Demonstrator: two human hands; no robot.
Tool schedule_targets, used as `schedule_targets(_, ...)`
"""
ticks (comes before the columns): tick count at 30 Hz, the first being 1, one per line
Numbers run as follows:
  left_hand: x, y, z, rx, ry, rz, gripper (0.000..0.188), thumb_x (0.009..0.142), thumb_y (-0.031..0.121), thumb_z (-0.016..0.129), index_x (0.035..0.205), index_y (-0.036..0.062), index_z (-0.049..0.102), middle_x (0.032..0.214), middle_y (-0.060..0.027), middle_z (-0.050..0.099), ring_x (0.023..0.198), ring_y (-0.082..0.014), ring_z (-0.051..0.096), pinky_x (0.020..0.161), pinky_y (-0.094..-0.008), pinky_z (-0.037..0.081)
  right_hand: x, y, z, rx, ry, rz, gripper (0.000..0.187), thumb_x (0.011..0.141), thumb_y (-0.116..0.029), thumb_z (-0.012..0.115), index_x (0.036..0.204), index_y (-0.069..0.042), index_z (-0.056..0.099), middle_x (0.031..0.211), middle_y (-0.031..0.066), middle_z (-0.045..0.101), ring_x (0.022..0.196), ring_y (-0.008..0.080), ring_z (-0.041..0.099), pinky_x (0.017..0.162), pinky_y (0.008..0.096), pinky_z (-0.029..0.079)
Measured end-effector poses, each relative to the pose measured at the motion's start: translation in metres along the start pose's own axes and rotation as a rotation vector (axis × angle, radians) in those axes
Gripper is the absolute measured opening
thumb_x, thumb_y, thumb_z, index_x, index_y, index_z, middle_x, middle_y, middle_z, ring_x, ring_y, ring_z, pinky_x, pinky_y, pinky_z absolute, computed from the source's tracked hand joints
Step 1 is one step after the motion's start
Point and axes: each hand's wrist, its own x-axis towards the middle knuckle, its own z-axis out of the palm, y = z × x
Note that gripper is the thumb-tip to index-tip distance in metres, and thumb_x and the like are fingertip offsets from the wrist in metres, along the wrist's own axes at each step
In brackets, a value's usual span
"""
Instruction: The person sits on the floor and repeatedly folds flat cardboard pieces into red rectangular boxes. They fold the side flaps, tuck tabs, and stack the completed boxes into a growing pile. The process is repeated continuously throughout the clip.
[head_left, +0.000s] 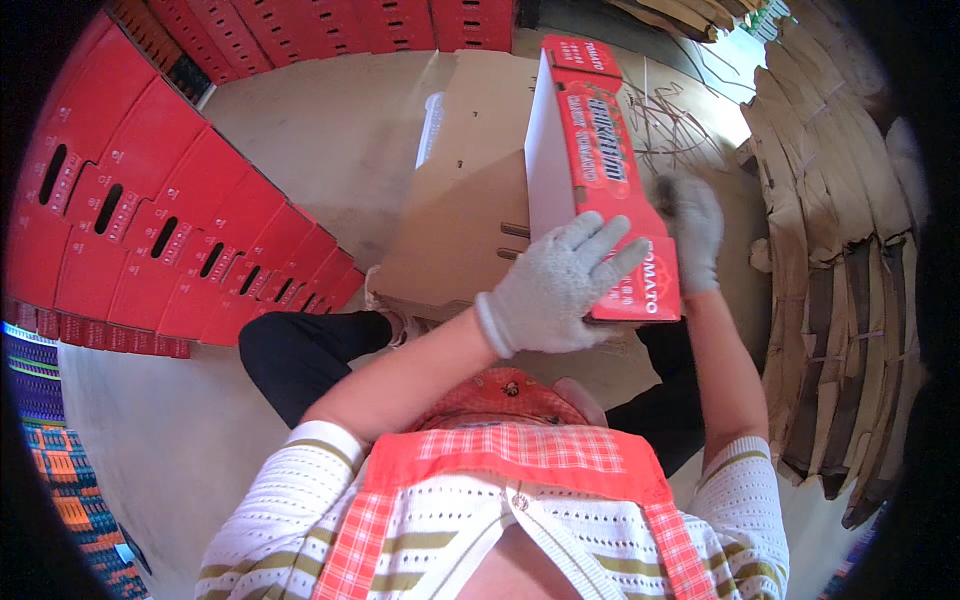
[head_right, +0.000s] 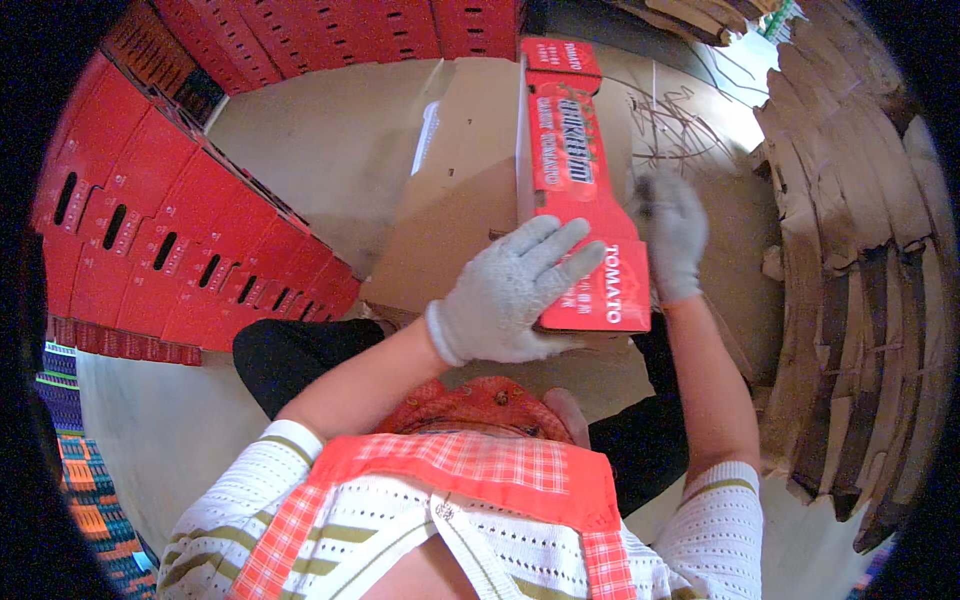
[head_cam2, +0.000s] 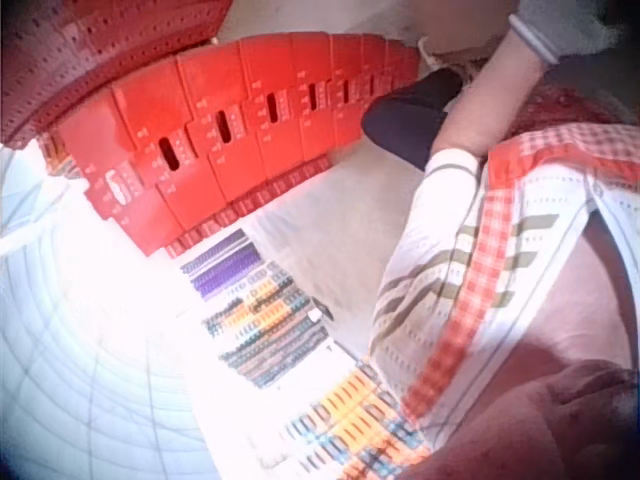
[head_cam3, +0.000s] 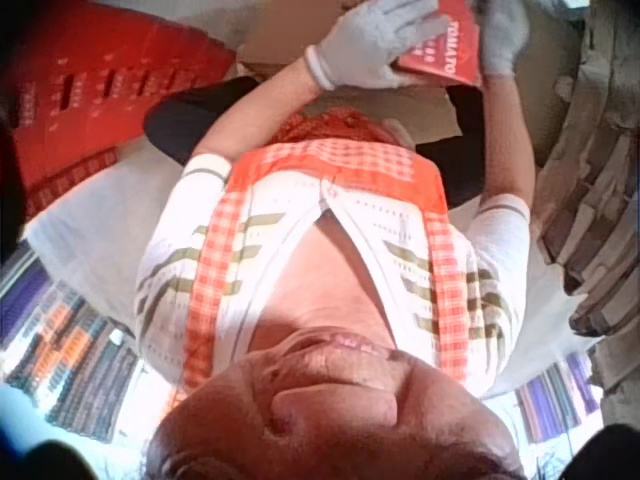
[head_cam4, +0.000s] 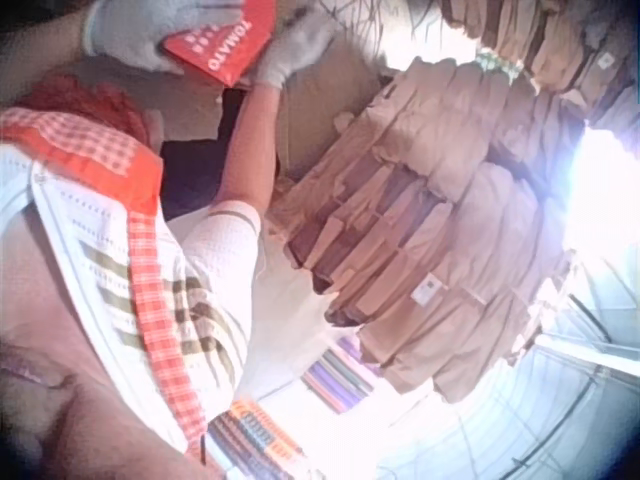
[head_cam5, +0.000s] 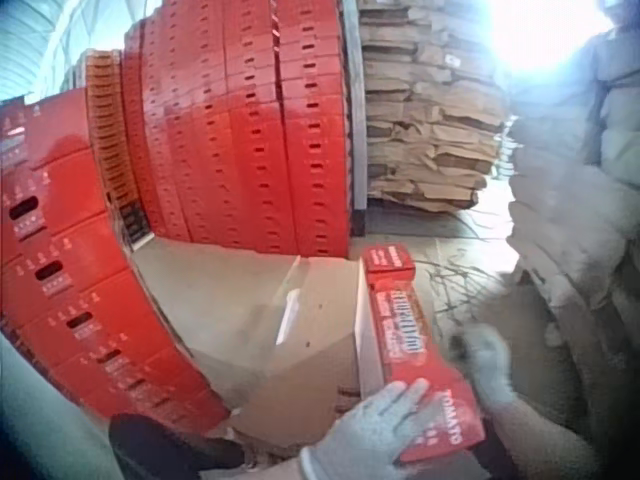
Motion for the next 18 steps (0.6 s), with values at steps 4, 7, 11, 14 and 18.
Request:
schedule_targets(4,0.009,0.005,0.031,-0.141,0.259,-0.008,0.107,0.062,0.044,0.085,0.148,0.0079,0.033,0.150,-0.0282,0.029,0.127,-0.0447,0.046,0.104,-0.0463,0.041,-0.030,-0.097,0.002,-0.285,-0.206,-0.183,0.023,0.092,-0.014,0.059,0.111,-0.001,0.063,0.098,0.0116,0.067,0.088,0.0195,0.063,0.082,0.0324,0.049)
schedule_targets(7,0.005,0.008,0.046,-0.190,0.434,-0.061,0.129,0.056,0.047,0.089,0.153,0.0074,0.014,0.152,-0.0363,0.012,0.135,-0.0513,0.032,0.107,-0.0493,0.035,-0.029,-0.131,0.018,-0.695,-0.507,-0.423,0.031,0.078,-0.021,0.072,0.102,-0.003,0.061,0.090,0.0151,0.063,0.084,0.0304,0.062,0.077,0.0383,0.049)
schedule_targets(11,-0.009,0.015,0.058,-0.242,0.490,-0.318,0.140,0.052,0.057,0.087,0.152,0.0008,0.007,0.149,-0.0403,0.010,0.135,-0.0539,0.027,0.108,-0.0531,0.031,-0.013,-0.141,0.037,-0.652,-0.681,-0.117,0.027,0.069,-0.022,0.072,0.079,-0.003,0.055,0.074,0.0159,0.057,0.072,0.0315,0.059,0.066,0.0407,0.047)
schedule_targets(14,-0.014,0.019,0.062,-0.263,0.380,-0.480,0.144,0.051,0.060,0.086,0.150,-0.0046,0.004,0.152,-0.0375,0.007,0.137,-0.0507,0.025,0.110,-0.0529,0.027,-0.002,-0.138,0.049,-0.696,-0.749,0.055,0.022,0.067,-0.017,0.067,0.071,-0.003,0.051,0.064,0.0182,0.051,0.065,0.0334,0.058,0.062,0.0442,0.046)
schedule_targets(18,-0.013,0.018,0.068,-0.297,0.252,-0.498,0.141,0.054,0.059,0.085,0.151,0.0001,0.003,0.153,-0.0332,0.008,0.139,-0.0486,0.022,0.113,-0.0515,0.022,0.000,-0.125,0.077,-0.876,-0.745,-0.498,0.011,0.072,-0.014,0.063,0.074,-0.005,0.056,0.074,0.0177,0.060,0.075,0.0389,0.061,0.066,0.0477,0.048)
